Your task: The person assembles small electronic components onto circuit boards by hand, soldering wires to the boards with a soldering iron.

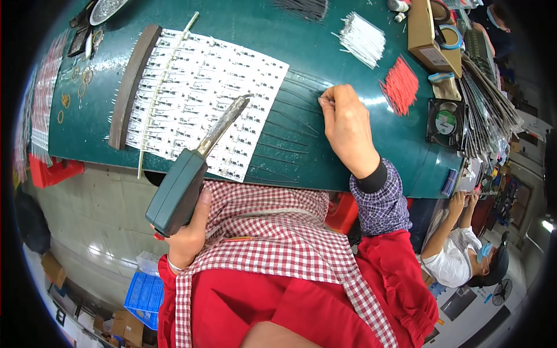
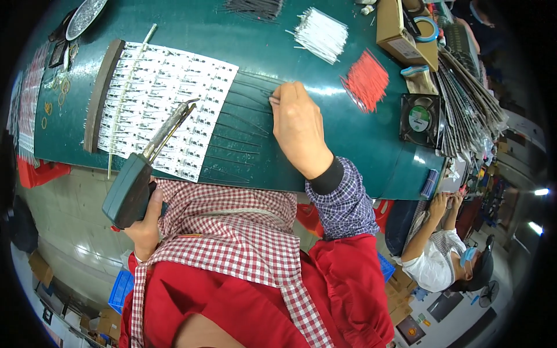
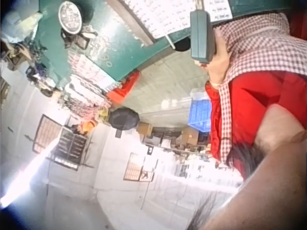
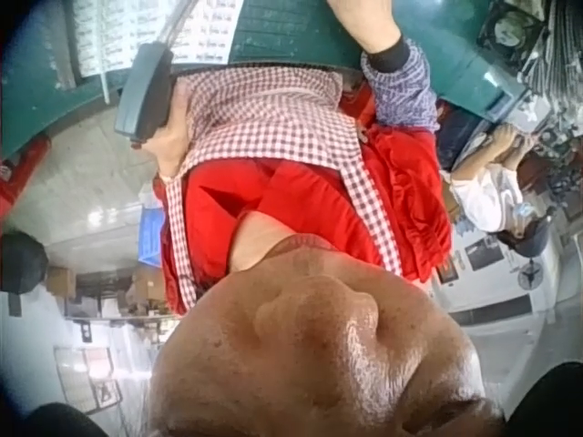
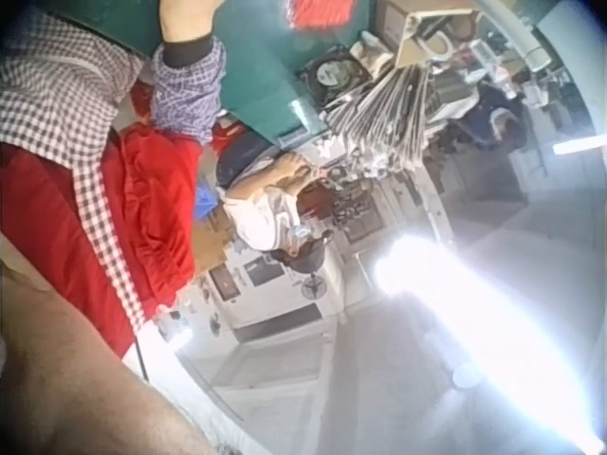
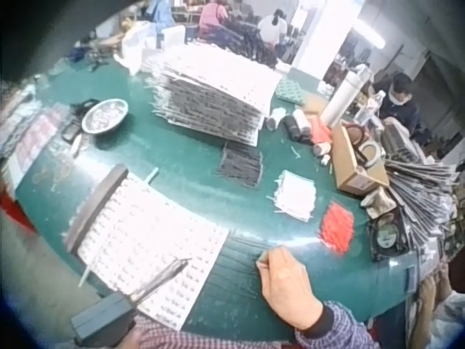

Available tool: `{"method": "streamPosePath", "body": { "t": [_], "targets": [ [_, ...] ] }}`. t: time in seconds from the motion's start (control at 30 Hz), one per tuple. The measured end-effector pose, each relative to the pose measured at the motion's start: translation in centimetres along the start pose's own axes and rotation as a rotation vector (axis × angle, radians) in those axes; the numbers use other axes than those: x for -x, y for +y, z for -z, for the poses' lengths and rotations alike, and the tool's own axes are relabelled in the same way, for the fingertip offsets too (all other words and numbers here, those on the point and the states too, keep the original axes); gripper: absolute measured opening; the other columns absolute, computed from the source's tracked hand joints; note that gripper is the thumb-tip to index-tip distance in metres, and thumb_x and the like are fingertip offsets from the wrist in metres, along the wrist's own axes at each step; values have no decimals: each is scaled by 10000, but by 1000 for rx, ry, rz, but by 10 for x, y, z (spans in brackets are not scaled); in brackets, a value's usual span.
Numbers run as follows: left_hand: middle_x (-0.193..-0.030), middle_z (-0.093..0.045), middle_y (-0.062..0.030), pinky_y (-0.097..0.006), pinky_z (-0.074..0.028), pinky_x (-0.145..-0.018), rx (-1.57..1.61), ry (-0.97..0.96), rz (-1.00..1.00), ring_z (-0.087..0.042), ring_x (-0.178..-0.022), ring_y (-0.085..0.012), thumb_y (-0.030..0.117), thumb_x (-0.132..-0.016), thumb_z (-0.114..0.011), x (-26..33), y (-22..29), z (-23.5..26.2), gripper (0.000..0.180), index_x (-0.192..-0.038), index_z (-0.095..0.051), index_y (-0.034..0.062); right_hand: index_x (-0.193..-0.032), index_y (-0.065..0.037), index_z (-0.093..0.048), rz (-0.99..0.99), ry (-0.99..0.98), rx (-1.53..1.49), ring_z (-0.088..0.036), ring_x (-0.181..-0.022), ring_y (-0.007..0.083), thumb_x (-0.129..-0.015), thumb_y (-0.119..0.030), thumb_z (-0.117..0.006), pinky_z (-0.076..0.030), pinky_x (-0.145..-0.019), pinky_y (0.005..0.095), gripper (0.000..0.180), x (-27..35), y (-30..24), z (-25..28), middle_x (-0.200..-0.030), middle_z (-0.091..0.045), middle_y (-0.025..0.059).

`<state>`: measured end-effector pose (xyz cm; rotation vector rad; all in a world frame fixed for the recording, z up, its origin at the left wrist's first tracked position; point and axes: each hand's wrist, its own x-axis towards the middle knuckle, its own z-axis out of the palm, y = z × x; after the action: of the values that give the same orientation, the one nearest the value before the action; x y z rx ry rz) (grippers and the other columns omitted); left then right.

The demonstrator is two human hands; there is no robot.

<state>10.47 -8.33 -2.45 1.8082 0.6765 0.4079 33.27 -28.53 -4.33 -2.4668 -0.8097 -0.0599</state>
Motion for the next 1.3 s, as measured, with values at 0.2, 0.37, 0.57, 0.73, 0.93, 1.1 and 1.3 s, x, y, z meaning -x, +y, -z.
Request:
{"method": "streamPosePath", "body": {
  "t": [0.2, 0.37, 0.57, 0.73, 0.93, 1.1, 1.3],
  "targets": [
    [-968, -698, -115, -282, -523, -717, 58, 40, 26, -658, -816, -161, 26, -807, -745, -2, -2, 6, 274, -1053, -661, -62, -899, 20, -545, 13, -160, -42, -590, -712, 339, -865, 6, -590, -472, -651, 379, 59, -16, 0, 38, -800, -579, 188],
    [-1033, -683, -113, -280, -516, -768, 157, 23, 163, -647, -883, -162, 11, -810, -735, -6, 5, 10, 308, -1095, -645, -62, -907, 21, -541, 339, -17, 74, -587, -793, 399, -847, -33, -610, -482, -682, 448, 107, -108, 8, 8, -876, -591, 203],
    [-941, -643, -82, -205, -352, -477, 188, 109, 84, -482, -566, -57, -64, -807, -688, -7, -2, 8, 333, -1131, -617, -42, -959, 14, -572, 444, 50, 136, -563, -902, 349, -802, -58, -678, -476, -769, 416, 203, -155, 25, -26, -940, -594, 175],
    [-1111, -658, -136, -308, -501, -865, 202, 128, 263, -635, -988, -200, -32, -811, -714, -4, 2, 18, 398, -1191, -598, -52, -950, -39, -641, 295, 169, 96, -573, -907, 328, -741, -67, -730, -475, -776, 422, 229, -140, 51, 12, -896, -606, 125],
    [-1017, -633, -95, -213, -359, -474, 183, 107, 137, -493, -576, -64, -55, -806, -687, -16, 6, 12, 340, -1134, -599, -38, -825, -14, -680, 11, 40, 199, -595, -862, 328, -751, -71, -707, -477, -754, 418, 97, -105, 85, 34, -829, -626, 131],
    [-1022, -625, -91, -214, -359, -472, 135, 60, 100, -491, -575, -61, -58, -810, -675, -16, 8, 8, 339, -1137, -588, -40, -831, 6, -672, 103, 115, 259, -610, -772, 299, -763, -69, -707, -480, -701, 379, 107, -104, 87, 28, -794, -633, 134],
    [-1125, -649, -139, -309, -503, -852, 180, 33, 254, -631, -986, -196, -11, -819, -721, -12, 16, 12, 396, -1192, -596, -53, -796, -40, -663, 39, 179, 315, -604, -807, 288, -750, -71, -706, -483, -693, 406, 71, -101, 78, 31, -792, -638, 90]
  ]
}}
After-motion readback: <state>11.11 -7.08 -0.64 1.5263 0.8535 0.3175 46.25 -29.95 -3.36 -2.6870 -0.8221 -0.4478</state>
